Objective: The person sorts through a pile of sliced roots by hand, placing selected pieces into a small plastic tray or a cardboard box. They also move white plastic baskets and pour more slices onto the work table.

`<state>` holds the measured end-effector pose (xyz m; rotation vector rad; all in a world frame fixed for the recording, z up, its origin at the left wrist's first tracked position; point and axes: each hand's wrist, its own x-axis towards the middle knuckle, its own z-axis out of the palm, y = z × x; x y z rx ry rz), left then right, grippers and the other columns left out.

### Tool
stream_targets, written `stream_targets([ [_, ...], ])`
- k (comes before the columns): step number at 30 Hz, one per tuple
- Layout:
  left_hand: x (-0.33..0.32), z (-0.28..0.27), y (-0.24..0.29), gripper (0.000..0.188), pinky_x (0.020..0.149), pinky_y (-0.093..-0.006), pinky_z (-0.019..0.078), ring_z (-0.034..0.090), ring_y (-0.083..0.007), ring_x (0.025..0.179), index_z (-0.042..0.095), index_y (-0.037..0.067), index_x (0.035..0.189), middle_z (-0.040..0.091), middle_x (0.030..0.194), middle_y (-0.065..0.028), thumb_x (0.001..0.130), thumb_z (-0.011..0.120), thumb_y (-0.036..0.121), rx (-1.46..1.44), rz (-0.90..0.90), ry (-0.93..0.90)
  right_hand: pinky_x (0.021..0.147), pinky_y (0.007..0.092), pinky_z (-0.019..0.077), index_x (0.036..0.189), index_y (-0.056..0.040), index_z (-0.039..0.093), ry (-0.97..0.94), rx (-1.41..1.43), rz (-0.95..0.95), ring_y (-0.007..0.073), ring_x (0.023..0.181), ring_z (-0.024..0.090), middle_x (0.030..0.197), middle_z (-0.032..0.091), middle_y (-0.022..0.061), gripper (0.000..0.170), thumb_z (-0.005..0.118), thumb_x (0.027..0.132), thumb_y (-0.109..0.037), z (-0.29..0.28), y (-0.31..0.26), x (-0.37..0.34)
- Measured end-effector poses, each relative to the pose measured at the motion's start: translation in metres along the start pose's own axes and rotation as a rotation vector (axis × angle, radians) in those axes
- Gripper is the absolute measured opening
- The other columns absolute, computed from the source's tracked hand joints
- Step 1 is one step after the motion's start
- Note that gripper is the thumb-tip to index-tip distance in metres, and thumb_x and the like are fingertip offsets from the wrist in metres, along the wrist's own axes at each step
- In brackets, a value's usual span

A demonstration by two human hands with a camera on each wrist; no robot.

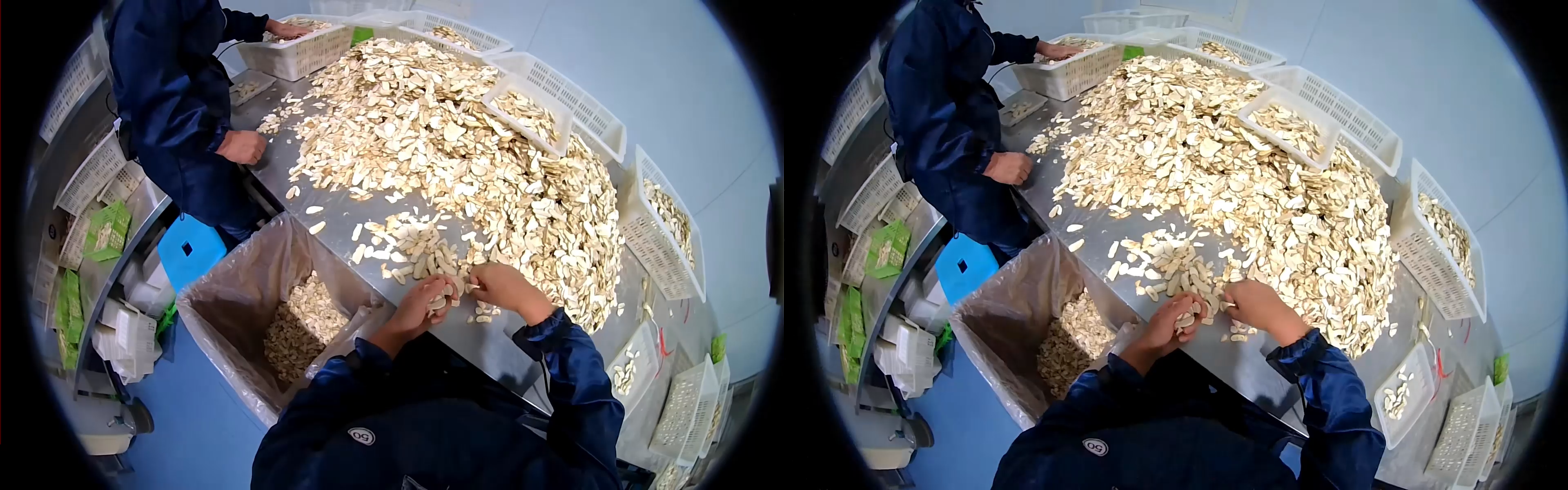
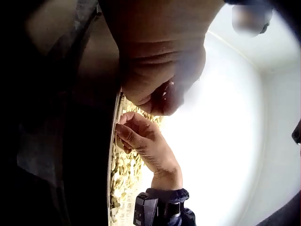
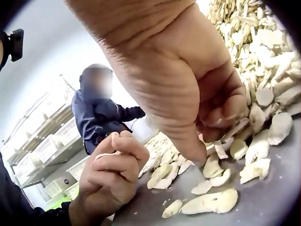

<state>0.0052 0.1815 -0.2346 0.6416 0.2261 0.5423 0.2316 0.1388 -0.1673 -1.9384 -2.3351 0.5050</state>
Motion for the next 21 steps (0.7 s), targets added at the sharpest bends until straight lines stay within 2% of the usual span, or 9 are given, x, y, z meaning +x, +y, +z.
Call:
stream_targets([
  [2, 0.001, -0.009, -0.001, 0.024, 0.05, -0.0233, 0.036, 0.045, -0.0094, 0.061, 0.053, 0.008, 0.107, 0.058, 0.096, -0.0055, 0.106, 0.044, 0.03, -0.067, -0.013, -0.025, 0.064, 0.0446, 0.0469, 0.08, -0.0085, 0.057, -0.03, -0.003, 0.002, 0.0372, 0.071, 0.06, 0.073, 0.061, 0.0122, 0.02, 0.071, 0.08, -0.023, 0.001, 0.0, 0.001],
  [5, 0.0, -0.016, -0.002, 0.025, 0.049, -0.0209, 0.036, 0.046, -0.0092, 0.061, 0.055, 0.009, 0.109, 0.058, 0.096, -0.0055, 0.106, 0.044, 0.031, -0.213, -0.036, -0.023, 0.063, 0.0423, 0.0481, 0.081, -0.0049, 0.062, 0.028, 0.045, 0.045, 0.0312, 0.07, 0.062, 0.072, 0.062, 0.012, 0.02, 0.07, 0.083, -0.023, -0.013, -0.005, 0.001],
  [8, -0.007, 0.001, 0.004, 0.028, 0.048, -0.0187, 0.0358, 0.047, -0.0089, 0.061, 0.055, 0.009, 0.11, 0.057, 0.095, -0.0052, 0.106, 0.042, 0.034, -0.223, -0.07, 0.105, 0.058, 0.0367, 0.044, 0.08, -0.0037, 0.059, -0.008, 0.482, 0.072, 0.022, 0.06, 0.054, 0.066, 0.056, 0.0091, 0.025, 0.069, 0.088, -0.026, -0.043, -0.027, 0.001],
  [9, -0.009, 0.007, 0.006, 0.029, 0.048, -0.0182, 0.0357, 0.047, -0.0088, 0.062, 0.055, 0.009, 0.11, 0.057, 0.094, -0.0051, 0.107, 0.041, 0.034, -0.199, -0.085, 0.165, 0.056, 0.0326, 0.0405, 0.079, -0.0033, 0.058, -0.046, 0.674, 0.062, 0.0159, 0.057, 0.046, 0.063, 0.051, 0.0067, 0.03, 0.067, 0.093, -0.029, -0.048, -0.035, 0.002],
  [12, -0.008, 0.005, 0.002, 0.029, 0.048, -0.0213, 0.0373, 0.049, -0.0104, 0.064, 0.054, 0.008, 0.11, 0.059, 0.095, -0.0071, 0.107, 0.04, 0.033, -0.148, -0.065, 0.155, 0.058, 0.0371, 0.0457, 0.08, -0.0038, 0.061, 0.06, 0.469, 0.026, 0.023, 0.059, 0.056, 0.065, 0.059, 0.0091, 0.028, 0.066, 0.091, -0.029, -0.041, -0.033, 0.008],
  [15, -0.01, -0.003, 0.001, 0.031, 0.046, -0.0181, 0.0356, 0.047, -0.0093, 0.063, 0.054, 0.007, 0.11, 0.057, 0.095, -0.0073, 0.107, 0.04, 0.034, -0.187, -0.04, 0.014, 0.062, 0.0433, 0.0504, 0.082, -0.005, 0.064, 0.177, -0.052, -0.004, 0.0328, 0.068, 0.065, 0.072, 0.066, 0.013, 0.027, 0.067, 0.089, -0.03, -0.004, -0.023, 0.016],
  [18, -0.013, -0.006, 0.0, 0.027, 0.045, -0.0185, 0.0343, 0.046, -0.0089, 0.062, 0.053, 0.006, 0.11, 0.056, 0.095, -0.0078, 0.107, 0.042, 0.031, -0.217, -0.053, 0.085, 0.067, 0.0485, 0.052, 0.083, -0.0064, 0.065, 0.108, 0.095, 0.098, 0.0387, 0.078, 0.067, 0.078, 0.068, 0.0159, 0.025, 0.067, 0.087, -0.031, 0.007, -0.028, 0.014],
  [21, -0.015, -0.006, 0.0, 0.023, 0.045, -0.0186, 0.0333, 0.044, -0.0083, 0.061, 0.053, 0.006, 0.11, 0.055, 0.094, -0.0076, 0.107, 0.044, 0.027, -0.265, -0.045, 0.059, 0.065, 0.0464, 0.0509, 0.082, -0.0071, 0.065, 0.068, 0.09, 0.053, 0.037, 0.076, 0.066, 0.077, 0.067, 0.0153, 0.023, 0.067, 0.086, -0.03, 0.002, -0.023, 0.016],
])
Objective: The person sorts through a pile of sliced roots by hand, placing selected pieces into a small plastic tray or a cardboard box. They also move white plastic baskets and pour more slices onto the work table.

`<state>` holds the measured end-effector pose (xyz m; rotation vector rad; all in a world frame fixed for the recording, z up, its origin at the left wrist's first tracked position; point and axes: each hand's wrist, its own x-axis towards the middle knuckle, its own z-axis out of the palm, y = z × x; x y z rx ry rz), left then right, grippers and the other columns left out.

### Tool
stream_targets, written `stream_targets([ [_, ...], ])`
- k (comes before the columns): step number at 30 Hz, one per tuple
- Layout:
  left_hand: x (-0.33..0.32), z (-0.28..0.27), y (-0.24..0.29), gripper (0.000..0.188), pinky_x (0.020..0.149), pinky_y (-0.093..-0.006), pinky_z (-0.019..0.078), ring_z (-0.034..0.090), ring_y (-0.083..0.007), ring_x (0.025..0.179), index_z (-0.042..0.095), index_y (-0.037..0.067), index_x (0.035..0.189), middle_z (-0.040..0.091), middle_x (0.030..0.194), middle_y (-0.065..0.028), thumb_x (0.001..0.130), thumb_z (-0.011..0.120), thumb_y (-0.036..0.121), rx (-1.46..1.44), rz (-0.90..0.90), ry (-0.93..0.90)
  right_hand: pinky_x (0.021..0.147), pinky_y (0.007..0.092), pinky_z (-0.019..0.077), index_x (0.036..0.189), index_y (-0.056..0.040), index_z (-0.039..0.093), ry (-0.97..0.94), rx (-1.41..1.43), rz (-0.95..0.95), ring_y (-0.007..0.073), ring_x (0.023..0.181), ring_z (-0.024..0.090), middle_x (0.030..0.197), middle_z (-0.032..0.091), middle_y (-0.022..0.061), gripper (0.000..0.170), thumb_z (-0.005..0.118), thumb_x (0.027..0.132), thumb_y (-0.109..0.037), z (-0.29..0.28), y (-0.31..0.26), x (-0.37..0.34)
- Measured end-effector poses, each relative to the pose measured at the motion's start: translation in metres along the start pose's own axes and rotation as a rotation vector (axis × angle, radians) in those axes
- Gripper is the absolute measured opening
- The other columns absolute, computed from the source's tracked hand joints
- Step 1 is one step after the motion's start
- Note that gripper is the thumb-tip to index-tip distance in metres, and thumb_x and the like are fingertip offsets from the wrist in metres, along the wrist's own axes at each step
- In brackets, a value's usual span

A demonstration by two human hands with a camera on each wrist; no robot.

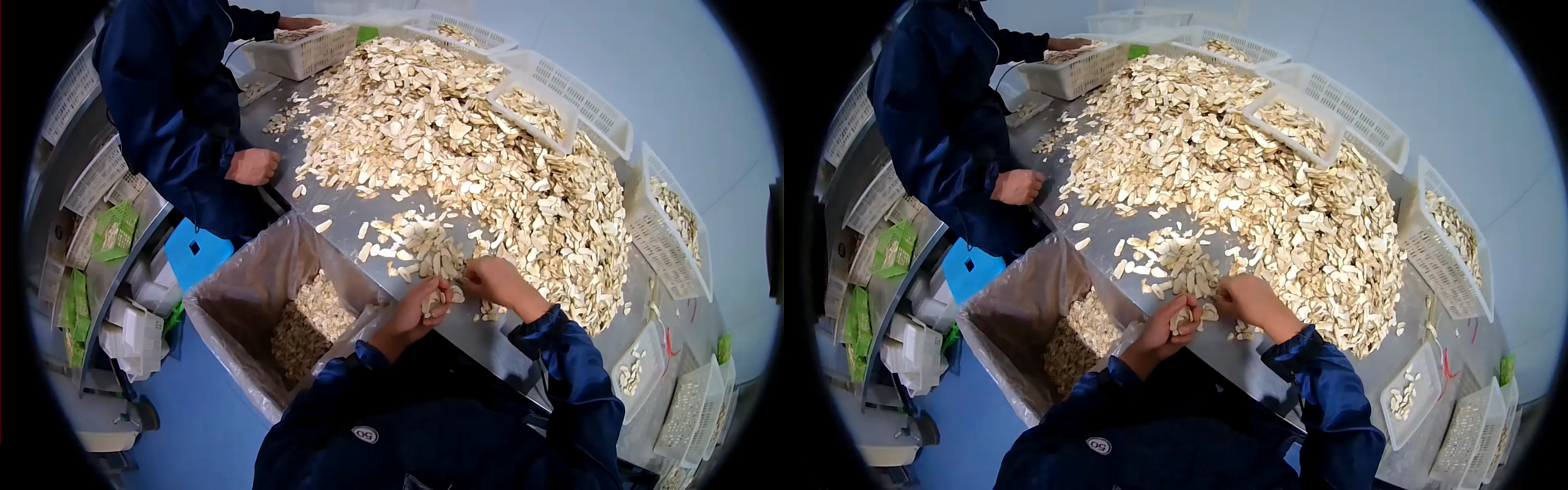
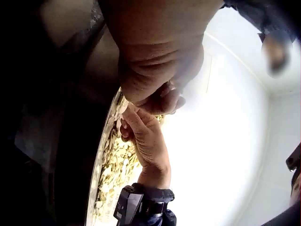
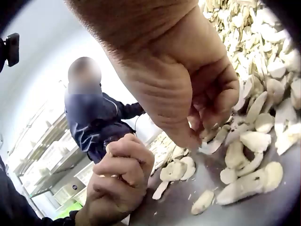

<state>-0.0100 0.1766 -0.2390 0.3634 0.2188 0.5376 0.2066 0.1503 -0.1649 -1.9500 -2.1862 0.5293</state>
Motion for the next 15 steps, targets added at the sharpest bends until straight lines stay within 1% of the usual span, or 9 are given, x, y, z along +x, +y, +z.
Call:
stream_targets([
  [5, 0.001, -0.002, -0.001, 0.022, 0.045, -0.0182, 0.0329, 0.043, -0.0073, 0.058, 0.053, 0.007, 0.108, 0.054, 0.091, -0.0072, 0.107, 0.045, 0.027, -0.012, 0.006, -0.021, 0.065, 0.0427, 0.0496, 0.08, -0.005, 0.063, -0.125, 0.067, 0.011, 0.0336, 0.072, 0.064, 0.072, 0.062, 0.0139, 0.023, 0.069, 0.085, -0.026, -0.028, 0.002, -0.004],
  [8, 0.0, 0.001, 0.0, 0.022, 0.045, -0.0181, 0.0325, 0.042, -0.0069, 0.057, 0.053, 0.007, 0.107, 0.054, 0.089, -0.0068, 0.107, 0.045, 0.028, 0.013, 0.007, -0.004, 0.066, 0.0382, 0.0504, 0.081, -0.0057, 0.065, -0.277, 0.305, -0.029, 0.0235, 0.069, 0.064, 0.068, 0.06, 0.0092, 0.021, 0.069, 0.086, -0.025, -0.053, 0.011, -0.008],
  [9, 0.0, 0.002, -0.001, 0.022, 0.045, -0.0181, 0.0324, 0.042, -0.0067, 0.056, 0.053, 0.007, 0.107, 0.054, 0.089, -0.0067, 0.107, 0.045, 0.028, 0.023, 0.004, 0.008, 0.065, 0.0343, 0.0509, 0.08, -0.0071, 0.066, -0.227, 0.33, -0.09, 0.015, 0.068, 0.062, 0.069, 0.062, 0.0043, 0.019, 0.067, 0.089, -0.024, -0.059, 0.032, -0.004],
  [10, 0.0, 0.002, -0.001, 0.022, 0.045, -0.0181, 0.0323, 0.042, -0.0067, 0.056, 0.053, 0.008, 0.108, 0.054, 0.089, -0.0066, 0.106, 0.046, 0.028, 0.029, 0.006, 0.003, 0.063, 0.0285, 0.0507, 0.08, -0.0088, 0.068, -0.077, 0.517, 0.013, 0.012, 0.067, 0.062, 0.074, 0.067, 0.0025, 0.02, 0.063, 0.093, -0.023, -0.074, 0.036, -0.002],
  [11, 0.0, 0.0, -0.002, 0.022, 0.044, -0.0182, 0.0322, 0.042, -0.0067, 0.056, 0.053, 0.008, 0.108, 0.054, 0.089, -0.0065, 0.106, 0.046, 0.028, 0.036, 0.004, -0.002, 0.059, 0.0236, 0.0493, 0.087, -0.0064, 0.069, 0.041, 0.622, 0.217, 0.0099, 0.067, 0.063, 0.076, 0.069, 0.0046, 0.021, 0.06, 0.098, -0.022, -0.104, 0.023, 0.002],
  [12, 0.001, 0.0, -0.002, 0.022, 0.044, -0.0182, 0.0321, 0.042, -0.0067, 0.056, 0.053, 0.008, 0.108, 0.055, 0.088, -0.0064, 0.106, 0.046, 0.028, 0.043, 0.002, -0.008, 0.056, 0.0194, 0.0466, 0.099, -0.0042, 0.067, 0.238, 0.83, 0.194, 0.0067, 0.068, 0.062, 0.079, 0.068, 0.0032, 0.022, 0.058, 0.101, -0.024, -0.129, 0.026, 0.005],
  [13, 0.001, -0.001, -0.002, 0.021, 0.044, -0.0182, 0.0321, 0.042, -0.0067, 0.056, 0.053, 0.008, 0.108, 0.055, 0.088, -0.0064, 0.106, 0.046, 0.028, 0.045, -0.001, -0.009, 0.056, 0.0194, 0.0454, 0.106, -0.0025, 0.064, 0.661, 1.013, 0.169, 0.0057, 0.068, 0.061, 0.084, 0.068, 0.0021, 0.022, 0.056, 0.102, -0.022, -0.131, 0.032, 0.013],
  [14, 0.002, -0.001, -0.002, 0.021, 0.044, -0.0182, 0.0321, 0.042, -0.0067, 0.056, 0.052, 0.008, 0.108, 0.055, 0.089, -0.0063, 0.106, 0.046, 0.028, 0.047, 0.003, -0.011, 0.057, 0.0206, 0.0458, 0.109, -0.0043, 0.064, 0.818, 1.107, 0.223, 0.0061, 0.069, 0.06, 0.086, 0.067, 0.0017, 0.02, 0.057, 0.1, -0.021, -0.14, 0.039, 0.017],
  [15, 0.002, -0.002, -0.002, 0.021, 0.044, -0.0182, 0.0321, 0.042, -0.0066, 0.055, 0.052, 0.008, 0.109, 0.055, 0.089, -0.0062, 0.106, 0.046, 0.028, 0.047, 0.008, -0.012, 0.059, 0.0209, 0.0465, 0.109, -0.005, 0.064, 0.731, 1.013, 0.21, 0.0063, 0.07, 0.06, 0.087, 0.067, 0.0019, 0.02, 0.057, 0.099, -0.021, -0.137, 0.041, 0.018],
])
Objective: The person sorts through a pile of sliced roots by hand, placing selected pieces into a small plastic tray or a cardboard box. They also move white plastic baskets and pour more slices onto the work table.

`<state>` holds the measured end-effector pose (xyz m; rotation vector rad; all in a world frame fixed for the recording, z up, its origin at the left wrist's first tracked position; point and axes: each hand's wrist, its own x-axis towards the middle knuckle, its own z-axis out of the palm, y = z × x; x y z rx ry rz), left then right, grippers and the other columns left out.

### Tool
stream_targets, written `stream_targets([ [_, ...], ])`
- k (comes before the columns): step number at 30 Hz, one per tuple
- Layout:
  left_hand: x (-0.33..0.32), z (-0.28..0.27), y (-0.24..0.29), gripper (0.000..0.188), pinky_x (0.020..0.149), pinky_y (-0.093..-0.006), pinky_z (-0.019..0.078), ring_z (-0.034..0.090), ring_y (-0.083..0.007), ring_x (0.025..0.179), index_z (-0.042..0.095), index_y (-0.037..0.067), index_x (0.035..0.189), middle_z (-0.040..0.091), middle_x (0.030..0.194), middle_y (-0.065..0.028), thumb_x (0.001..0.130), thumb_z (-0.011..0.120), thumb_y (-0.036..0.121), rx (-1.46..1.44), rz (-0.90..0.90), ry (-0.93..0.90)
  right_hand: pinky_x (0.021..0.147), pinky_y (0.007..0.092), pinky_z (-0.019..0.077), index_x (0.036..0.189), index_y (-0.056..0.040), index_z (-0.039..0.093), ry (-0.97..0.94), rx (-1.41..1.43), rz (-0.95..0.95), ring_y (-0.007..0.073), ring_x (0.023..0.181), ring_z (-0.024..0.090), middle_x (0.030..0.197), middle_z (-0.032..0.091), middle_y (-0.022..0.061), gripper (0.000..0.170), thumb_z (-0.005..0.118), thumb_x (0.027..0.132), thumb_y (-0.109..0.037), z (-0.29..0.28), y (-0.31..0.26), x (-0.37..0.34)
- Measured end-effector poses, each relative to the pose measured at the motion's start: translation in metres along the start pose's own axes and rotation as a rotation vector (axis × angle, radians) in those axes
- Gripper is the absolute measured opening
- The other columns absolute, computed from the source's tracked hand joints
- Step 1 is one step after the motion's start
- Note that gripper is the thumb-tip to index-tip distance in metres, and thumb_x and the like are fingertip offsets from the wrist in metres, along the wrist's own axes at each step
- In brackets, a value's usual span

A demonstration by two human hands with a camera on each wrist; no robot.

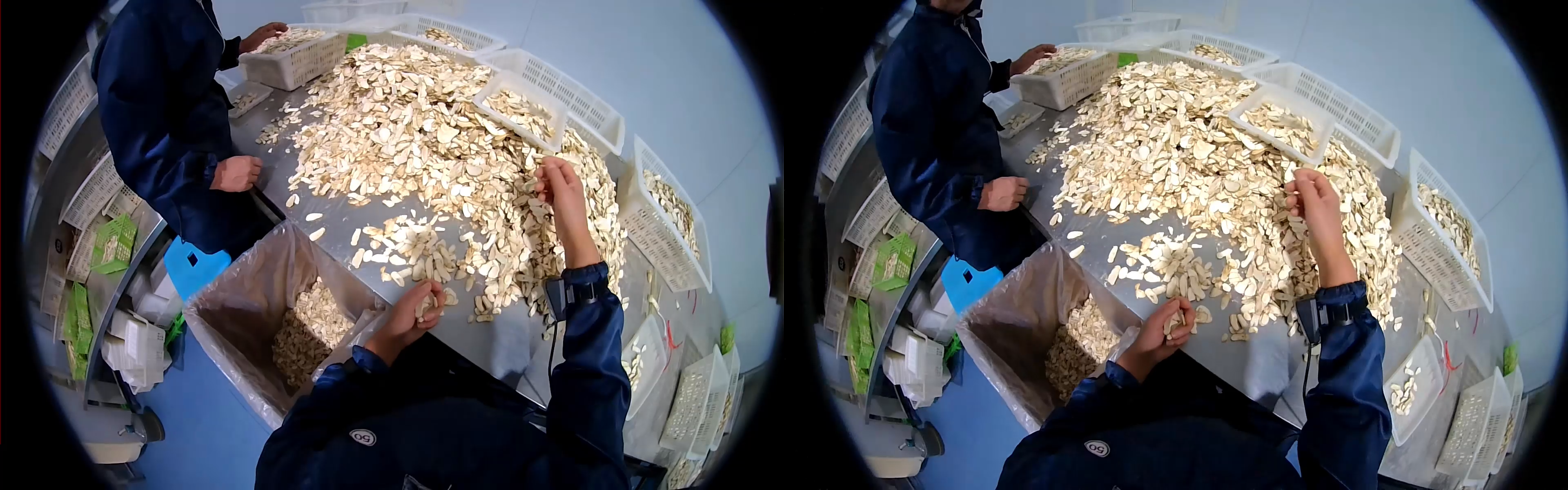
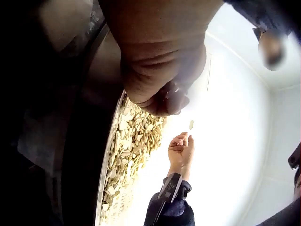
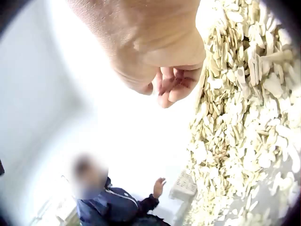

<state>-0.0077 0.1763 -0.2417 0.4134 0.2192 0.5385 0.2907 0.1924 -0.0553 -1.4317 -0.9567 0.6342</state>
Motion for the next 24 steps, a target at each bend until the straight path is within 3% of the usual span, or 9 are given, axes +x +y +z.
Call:
stream_targets([
  [2, 0.0, -0.001, 0.0, 0.021, 0.044, -0.0182, 0.0323, 0.042, -0.0066, 0.055, 0.052, 0.008, 0.108, 0.055, 0.088, -0.0061, 0.106, 0.045, 0.028, -0.003, 0.002, 0.001, 0.061, 0.0216, 0.0478, 0.11, -0.0064, 0.064, -0.161, -0.198, -0.011, 0.0067, 0.073, 0.062, 0.087, 0.068, 0.0024, 0.019, 0.057, 0.098, -0.02, 0.001, 0.013, -0.007],
  [3, 0.0, -0.001, 0.0, 0.022, 0.044, -0.0182, 0.0324, 0.042, -0.0065, 0.055, 0.052, 0.008, 0.108, 0.055, 0.088, -0.0061, 0.106, 0.045, 0.028, -0.006, 0.002, 0.001, 0.064, 0.0249, 0.0495, 0.105, -0.0069, 0.067, -0.315, -0.405, 0.074, 0.0088, 0.075, 0.062, 0.087, 0.068, 0.0026, 0.018, 0.059, 0.096, -0.021, 0.016, 0.004, -0.026],
  [4, 0.0, 0.0, 0.001, 0.022, 0.045, -0.0182, 0.0325, 0.042, -0.0065, 0.055, 0.052, 0.008, 0.108, 0.054, 0.088, -0.0061, 0.106, 0.045, 0.028, -0.004, 0.001, 0.002, 0.067, 0.0291, 0.0505, 0.098, -0.0076, 0.068, -0.512, -0.547, -0.026, 0.0115, 0.075, 0.062, 0.085, 0.069, 0.003, 0.016, 0.058, 0.094, -0.02, 0.018, 0.02, -0.035],
  [6, -0.001, 0.001, 0.001, 0.022, 0.045, -0.0181, 0.0326, 0.042, -0.0066, 0.056, 0.052, 0.007, 0.108, 0.054, 0.087, -0.006, 0.106, 0.045, 0.028, -0.005, 0.001, 0.006, 0.07, 0.0356, 0.0513, 0.087, -0.0085, 0.064, -0.751, -0.915, -0.063, 0.0263, 0.072, 0.06, 0.078, 0.065, 0.0076, 0.007, 0.063, 0.087, -0.015, 0.02, 0.034, -0.053],
  [11, -0.001, 0.001, 0.002, 0.023, 0.046, -0.018, 0.0326, 0.042, -0.0069, 0.057, 0.052, 0.007, 0.109, 0.054, 0.089, -0.0066, 0.106, 0.044, 0.028, 0.008, -0.004, -0.02, 0.071, 0.0423, 0.0519, 0.079, -0.0092, 0.062, -0.64, -1.134, -0.447, 0.0326, 0.08, 0.064, 0.079, 0.06, 0.0098, 0.009, 0.07, 0.078, -0.012, 0.01, 0.095, -0.062],
  [15, -0.001, 0.002, 0.002, 0.025, 0.047, -0.0182, 0.0329, 0.042, -0.007, 0.058, 0.053, 0.006, 0.111, 0.053, 0.09, -0.0067, 0.107, 0.044, 0.028, 0.0, 0.0, -0.024, 0.068, 0.0417, 0.0514, 0.075, -0.0088, 0.06, -0.692, -1.029, -0.381, 0.0328, 0.077, 0.063, 0.079, 0.061, 0.0097, 0.01, 0.069, 0.078, -0.01, 0.011, 0.089, -0.059],
  [18, 0.0, 0.003, 0.002, 0.026, 0.047, -0.0188, 0.0334, 0.043, -0.0076, 0.059, 0.054, 0.006, 0.113, 0.055, 0.092, -0.0072, 0.107, 0.042, 0.029, 0.031, -0.014, 0.005, 0.064, 0.037, 0.0491, 0.075, -0.0087, 0.059, -0.739, -0.961, -0.161, 0.031, 0.068, 0.06, 0.073, 0.061, 0.0086, 0.012, 0.069, 0.081, -0.012, 0.02, 0.055, -0.057],
  [22, 0.012, 0.01, 0.004, 0.026, 0.047, -0.0198, 0.0342, 0.045, -0.0088, 0.061, 0.054, 0.007, 0.113, 0.057, 0.095, -0.0081, 0.107, 0.042, 0.029, -0.006, -0.06, 0.047, 0.061, 0.0323, 0.0456, 0.088, -0.0066, 0.066, -0.814, -0.296, 0.184, 0.0247, 0.061, 0.055, 0.068, 0.059, 0.0073, 0.012, 0.068, 0.087, -0.018, 0.034, 0.027, -0.061],
  [24, 0.016, 0.009, 0.003, 0.025, 0.047, -0.0207, 0.0345, 0.047, -0.0101, 0.063, 0.055, 0.007, 0.114, 0.059, 0.095, -0.0084, 0.107, 0.042, 0.028, -0.061, -0.068, 0.01, 0.065, 0.0332, 0.0484, 0.098, -0.0057, 0.068, -0.749, -0.554, 0.065, 0.0267, 0.065, 0.06, 0.075, 0.065, 0.0101, 0.018, 0.069, 0.087, -0.02, 0.033, 0.037, -0.054],
])
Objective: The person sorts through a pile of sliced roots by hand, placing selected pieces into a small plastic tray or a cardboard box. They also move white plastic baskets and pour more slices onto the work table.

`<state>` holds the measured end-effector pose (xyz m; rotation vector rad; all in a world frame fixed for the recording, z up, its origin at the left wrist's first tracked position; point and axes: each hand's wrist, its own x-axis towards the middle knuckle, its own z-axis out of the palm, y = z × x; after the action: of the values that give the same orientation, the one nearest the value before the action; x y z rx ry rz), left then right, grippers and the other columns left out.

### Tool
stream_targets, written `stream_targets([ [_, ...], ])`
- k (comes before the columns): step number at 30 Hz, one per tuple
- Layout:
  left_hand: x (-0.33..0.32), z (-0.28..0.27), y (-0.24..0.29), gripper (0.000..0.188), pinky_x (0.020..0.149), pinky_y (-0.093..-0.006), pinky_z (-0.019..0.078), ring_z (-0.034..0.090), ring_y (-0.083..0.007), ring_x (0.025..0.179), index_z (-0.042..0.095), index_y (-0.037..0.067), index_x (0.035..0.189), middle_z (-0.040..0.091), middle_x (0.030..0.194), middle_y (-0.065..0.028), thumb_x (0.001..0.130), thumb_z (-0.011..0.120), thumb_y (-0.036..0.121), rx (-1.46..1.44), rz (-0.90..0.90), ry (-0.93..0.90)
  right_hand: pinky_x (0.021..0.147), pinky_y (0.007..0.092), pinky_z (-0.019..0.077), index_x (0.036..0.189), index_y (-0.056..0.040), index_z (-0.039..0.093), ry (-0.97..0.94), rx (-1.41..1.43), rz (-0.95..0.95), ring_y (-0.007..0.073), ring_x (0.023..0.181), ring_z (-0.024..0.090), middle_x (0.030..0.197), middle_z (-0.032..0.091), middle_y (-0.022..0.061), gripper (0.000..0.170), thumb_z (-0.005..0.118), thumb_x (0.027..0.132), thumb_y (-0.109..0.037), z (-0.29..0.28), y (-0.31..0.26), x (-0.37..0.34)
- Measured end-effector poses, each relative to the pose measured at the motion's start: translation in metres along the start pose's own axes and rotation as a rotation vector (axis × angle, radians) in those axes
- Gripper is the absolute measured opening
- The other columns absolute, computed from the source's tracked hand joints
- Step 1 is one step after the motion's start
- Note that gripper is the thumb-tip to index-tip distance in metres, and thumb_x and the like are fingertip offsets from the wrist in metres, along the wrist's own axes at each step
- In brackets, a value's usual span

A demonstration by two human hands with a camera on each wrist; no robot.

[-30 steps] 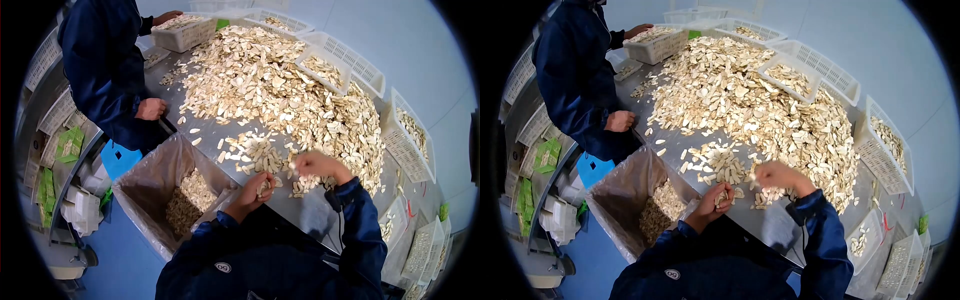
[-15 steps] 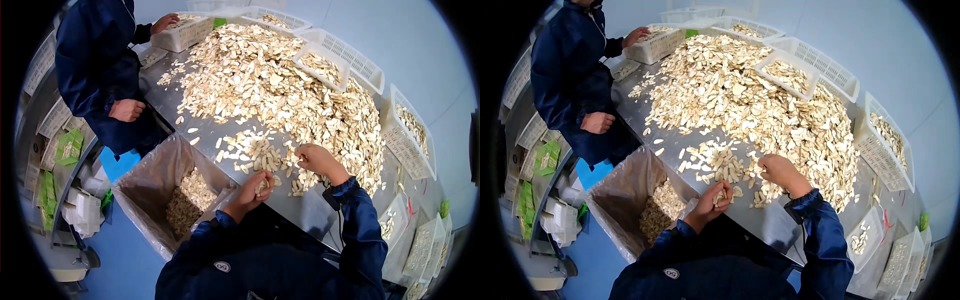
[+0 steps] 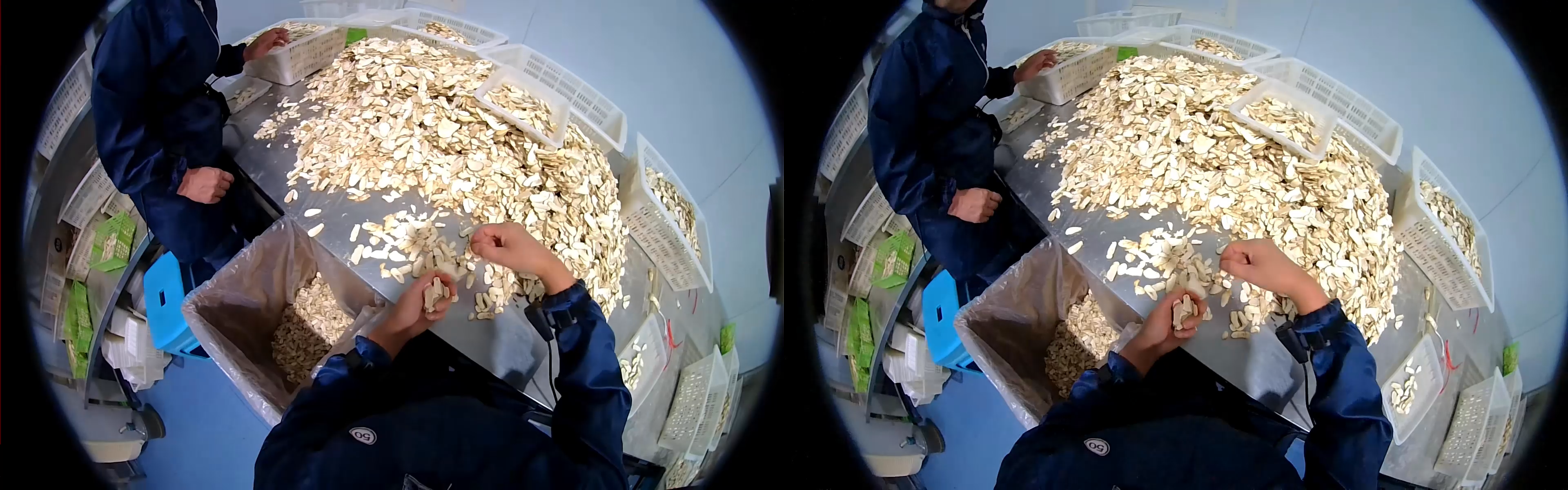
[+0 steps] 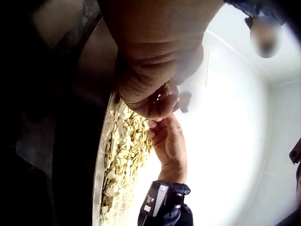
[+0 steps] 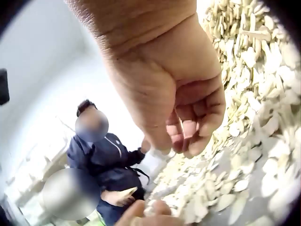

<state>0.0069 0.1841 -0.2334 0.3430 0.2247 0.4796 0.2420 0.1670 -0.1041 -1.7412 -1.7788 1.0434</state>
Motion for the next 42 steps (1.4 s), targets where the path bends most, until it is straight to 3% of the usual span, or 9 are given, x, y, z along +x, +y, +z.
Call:
stream_targets([
  [3, -0.002, 0.002, 0.001, 0.022, 0.047, -0.0205, 0.0347, 0.046, -0.0098, 0.063, 0.055, 0.007, 0.113, 0.058, 0.095, -0.0078, 0.106, 0.043, 0.025, 0.019, 0.005, 0.016, 0.073, 0.0422, 0.0521, 0.1, -0.0066, 0.066, 0.169, -0.554, -0.05, 0.0357, 0.081, 0.065, 0.085, 0.067, 0.0143, 0.021, 0.07, 0.085, -0.02, 0.014, 0.026, 0.012],
  [15, -0.009, -0.004, 0.0, 0.024, 0.046, -0.0187, 0.033, 0.042, -0.0069, 0.059, 0.055, 0.008, 0.117, 0.055, 0.093, -0.0065, 0.104, 0.047, 0.026, 0.081, 0.004, 0.004, 0.066, 0.0391, 0.0525, 0.094, -0.005, 0.07, -0.148, -0.286, 0.013, 0.027, 0.068, 0.064, 0.08, 0.068, 0.014, 0.029, 0.069, 0.089, -0.034, -0.004, 0.037, 0.016],
  [18, -0.008, -0.007, -0.001, 0.024, 0.047, -0.0186, 0.033, 0.043, -0.0068, 0.059, 0.055, 0.008, 0.117, 0.056, 0.093, -0.0061, 0.105, 0.047, 0.026, 0.062, 0.013, -0.004, 0.06, 0.0284, 0.0513, 0.104, -0.0073, 0.071, 0.054, 0.018, 0.101, 0.0094, 0.067, 0.062, 0.076, 0.067, 0.0002, 0.028, 0.066, 0.094, -0.033, -0.047, 0.001, 0.02],
  [22, -0.008, -0.005, -0.001, 0.023, 0.046, -0.0188, 0.033, 0.043, -0.0067, 0.059, 0.055, 0.008, 0.117, 0.056, 0.093, -0.0059, 0.105, 0.047, 0.026, 0.049, 0.021, -0.008, 0.062, 0.0205, 0.0473, 0.134, -0.0023, 0.053, 0.947, 0.744, -0.177, 0.0058, 0.072, 0.059, 0.086, 0.067, 0.0028, 0.044, 0.062, 0.099, -0.027, -0.083, -0.008, 0.028],
  [25, -0.009, -0.004, 0.0, 0.023, 0.046, -0.0186, 0.0329, 0.043, -0.0066, 0.059, 0.055, 0.008, 0.117, 0.057, 0.092, -0.0058, 0.105, 0.047, 0.025, 0.06, 0.023, 0.0, 0.073, 0.0281, 0.0539, 0.127, 0.0017, 0.058, 0.615, 0.198, 0.089, 0.0136, 0.086, 0.067, 0.106, 0.072, 0.0085, 0.042, 0.06, 0.097, -0.028, -0.06, 0.012, 0.022],
  [30, -0.012, -0.001, 0.0, 0.024, 0.046, -0.0182, 0.0327, 0.042, -0.0071, 0.059, 0.054, 0.007, 0.117, 0.056, 0.091, -0.0063, 0.105, 0.046, 0.025, 0.07, 0.021, 0.027, 0.067, 0.042, 0.0515, 0.088, -0.0068, 0.063, 0.208, -0.375, -0.078, 0.0346, 0.074, 0.065, 0.078, 0.067, 0.0132, 0.017, 0.067, 0.085, -0.023, 0.027, 0.037, 0.008],
  [35, -0.011, -0.003, 0.001, 0.023, 0.046, -0.018, 0.0326, 0.041, -0.0068, 0.058, 0.053, 0.007, 0.117, 0.055, 0.091, -0.0067, 0.105, 0.045, 0.025, 0.074, 0.022, -0.023, 0.065, 0.035, 0.0493, 0.095, -0.0067, 0.063, -0.041, -0.493, -0.06, 0.0304, 0.072, 0.063, 0.075, 0.064, 0.0107, 0.016, 0.068, 0.086, -0.019, 0.041, 0.05, 0.012],
  [39, -0.012, 0.002, 0.001, 0.023, 0.046, -0.018, 0.0323, 0.041, -0.0067, 0.058, 0.053, 0.007, 0.116, 0.055, 0.091, -0.0065, 0.105, 0.045, 0.025, 0.073, 0.022, 0.024, 0.071, 0.042, 0.0536, 0.107, -0.0041, 0.066, 0.081, -0.167, -0.032, 0.0359, 0.078, 0.067, 0.085, 0.069, 0.0146, 0.027, 0.067, 0.084, -0.02, 0.031, 0.033, 0.008],
  [42, -0.011, 0.0, 0.001, 0.023, 0.046, -0.0181, 0.0324, 0.042, -0.007, 0.058, 0.053, 0.007, 0.116, 0.055, 0.091, -0.0062, 0.104, 0.046, 0.025, 0.091, 0.025, 0.018, 0.076, 0.0398, 0.055, 0.111, -0.0015, 0.065, 0.357, -0.632, -0.193, 0.0334, 0.082, 0.068, 0.093, 0.07, 0.0178, 0.031, 0.066, 0.088, -0.021, 0.03, 0.064, 0.025],
])
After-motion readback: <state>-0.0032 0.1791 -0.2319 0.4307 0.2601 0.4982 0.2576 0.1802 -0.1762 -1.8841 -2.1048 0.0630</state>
